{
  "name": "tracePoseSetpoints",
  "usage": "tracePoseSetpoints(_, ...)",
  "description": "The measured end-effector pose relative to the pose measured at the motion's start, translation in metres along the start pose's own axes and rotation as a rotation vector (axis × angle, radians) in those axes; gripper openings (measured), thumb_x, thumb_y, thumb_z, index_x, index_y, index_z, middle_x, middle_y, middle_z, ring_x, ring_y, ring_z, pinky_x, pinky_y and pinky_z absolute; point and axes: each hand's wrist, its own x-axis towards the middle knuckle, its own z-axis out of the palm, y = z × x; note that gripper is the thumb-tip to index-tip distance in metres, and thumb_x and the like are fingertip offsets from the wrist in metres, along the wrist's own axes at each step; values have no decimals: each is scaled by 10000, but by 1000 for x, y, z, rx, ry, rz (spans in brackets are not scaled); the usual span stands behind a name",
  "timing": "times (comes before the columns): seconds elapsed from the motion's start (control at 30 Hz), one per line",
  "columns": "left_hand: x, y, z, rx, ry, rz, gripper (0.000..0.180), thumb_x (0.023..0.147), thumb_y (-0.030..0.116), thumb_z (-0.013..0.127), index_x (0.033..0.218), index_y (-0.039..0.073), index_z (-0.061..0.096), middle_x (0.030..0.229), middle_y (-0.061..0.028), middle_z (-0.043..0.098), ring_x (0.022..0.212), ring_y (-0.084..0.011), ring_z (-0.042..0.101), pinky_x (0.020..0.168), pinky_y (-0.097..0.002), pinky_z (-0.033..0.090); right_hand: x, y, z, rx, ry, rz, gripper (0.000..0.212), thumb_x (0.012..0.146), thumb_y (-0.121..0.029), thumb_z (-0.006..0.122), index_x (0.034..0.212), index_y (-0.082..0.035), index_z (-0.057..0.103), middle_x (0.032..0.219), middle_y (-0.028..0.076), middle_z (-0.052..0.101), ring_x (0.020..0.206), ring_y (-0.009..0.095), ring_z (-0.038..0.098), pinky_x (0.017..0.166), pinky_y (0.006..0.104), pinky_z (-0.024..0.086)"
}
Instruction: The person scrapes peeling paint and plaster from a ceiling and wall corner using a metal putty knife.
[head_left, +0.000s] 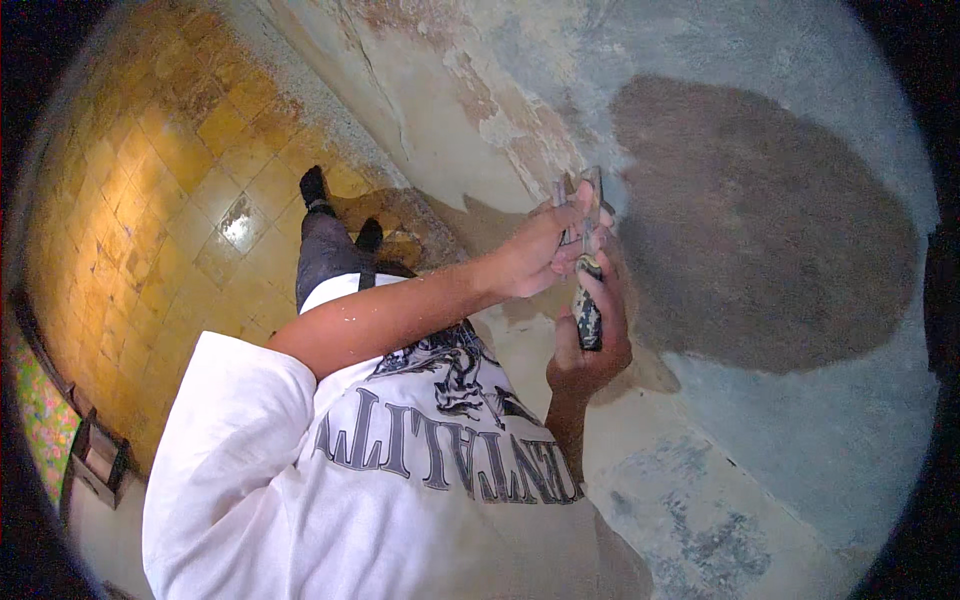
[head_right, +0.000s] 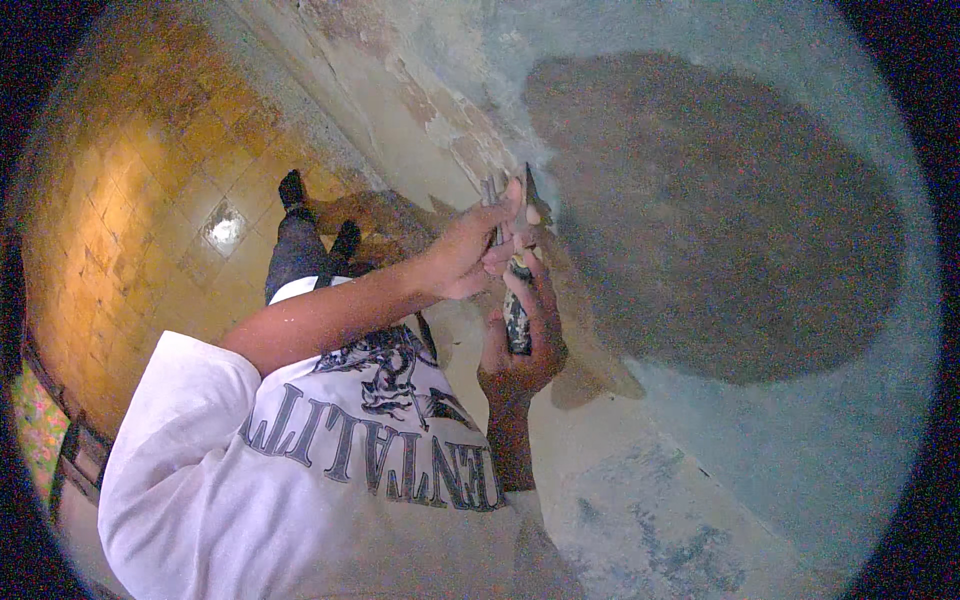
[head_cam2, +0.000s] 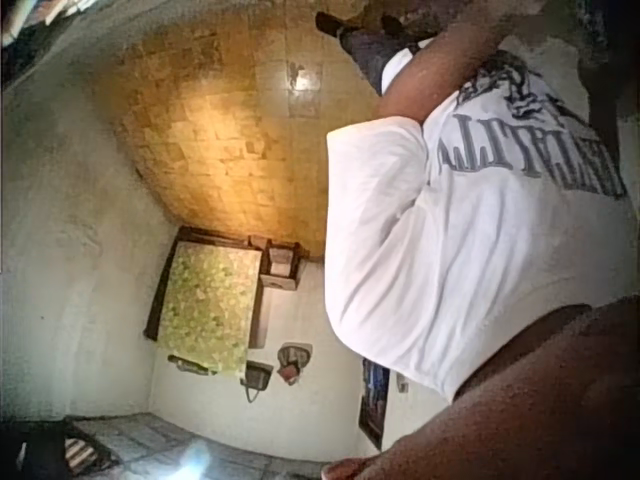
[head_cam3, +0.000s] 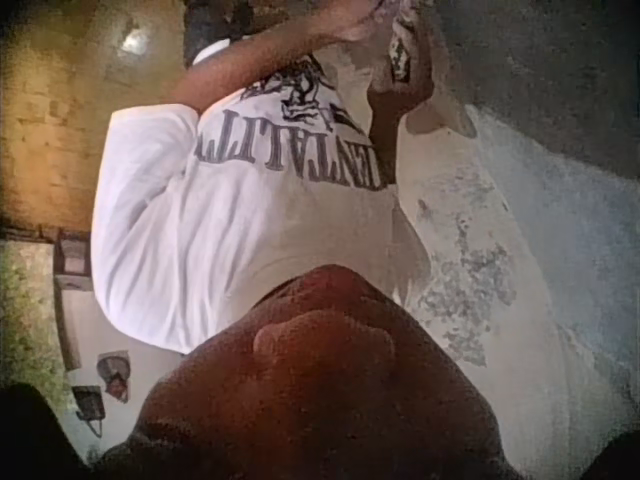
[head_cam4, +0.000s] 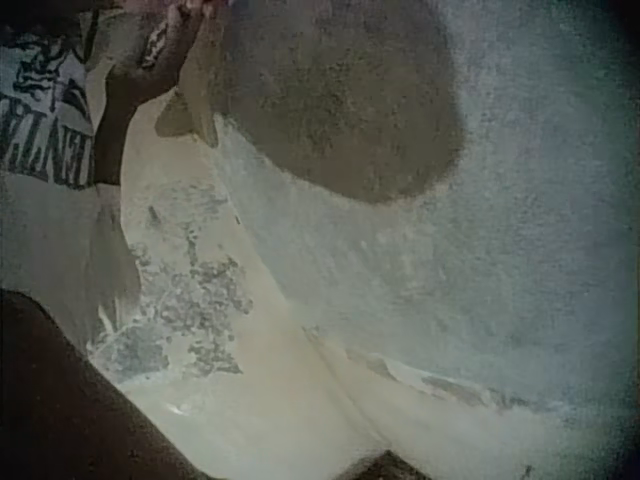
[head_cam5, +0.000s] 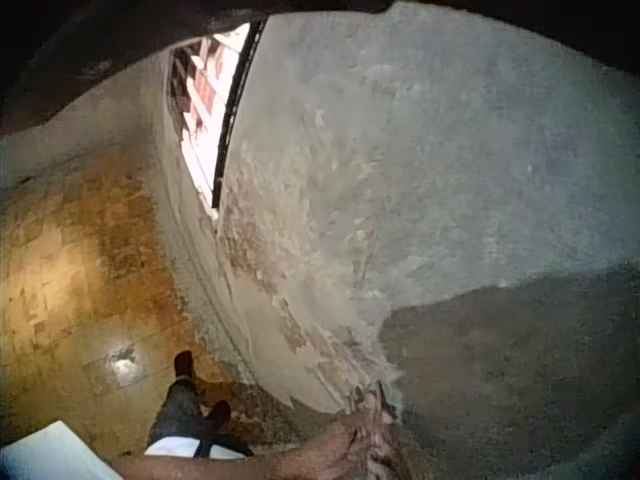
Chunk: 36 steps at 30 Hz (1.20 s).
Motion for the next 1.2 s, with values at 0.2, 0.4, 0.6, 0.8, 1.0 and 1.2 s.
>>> tracePoseSetpoints(0.2,1,-3,-5,-2,-42,69,445,980,467,448,996,35,555,748,-38,569,438,-33,336,371,-187,253,1,3,2,49,13,70,374,656,24,524,1009,36,646,1236,200,594,1154,329,566,998,412,423)
tracePoseSetpoints(0.4,-1,-5,-2,-13,0,38,432,981,464,446,976,46,553,751,-33,578,433,-34,335,372,-187,262,-3,1,-3,48,39,36,338,703,41,544,1016,-35,647,1230,183,604,1147,324,587,966,396,459)
tracePoseSetpoints(0.6,8,0,-7,-70,-69,83,375,986,428,457,975,63,540,766,-34,586,445,-39,356,361,-190,257,9,10,-2,76,3,36,328,706,57,527,1004,-28,635,1239,175,599,1173,326,566,992,413,436)
tracePoseSetpoints(0.8,1,2,-2,29,46,17,352,984,457,443,1023,113,503,835,-43,602,454,-41,369,359,-183,246,8,5,-7,65,-74,31,306,716,42,540,1002,-18,632,1244,192,595,1204,340,542,1010,421,418)
tracePoseSetpoints(1.0,0,-4,-5,-44,11,-3,420,970,465,473,981,57,572,695,1,559,431,-41,329,372,-208,243,-2,2,-3,133,45,79,345,667,53,531,1000,31,616,1240,177,598,1158,282,564,1006,381,405)
tracePoseSetpoints(1.2,2,7,-2,-32,92,4,430,985,475,432,966,62,551,733,-6,563,424,-41,315,359,-196,225,16,1,1,115,-57,22,311,740,6,568,1044,-36,619,1264,183,584,1170,332,562,985,418,430)
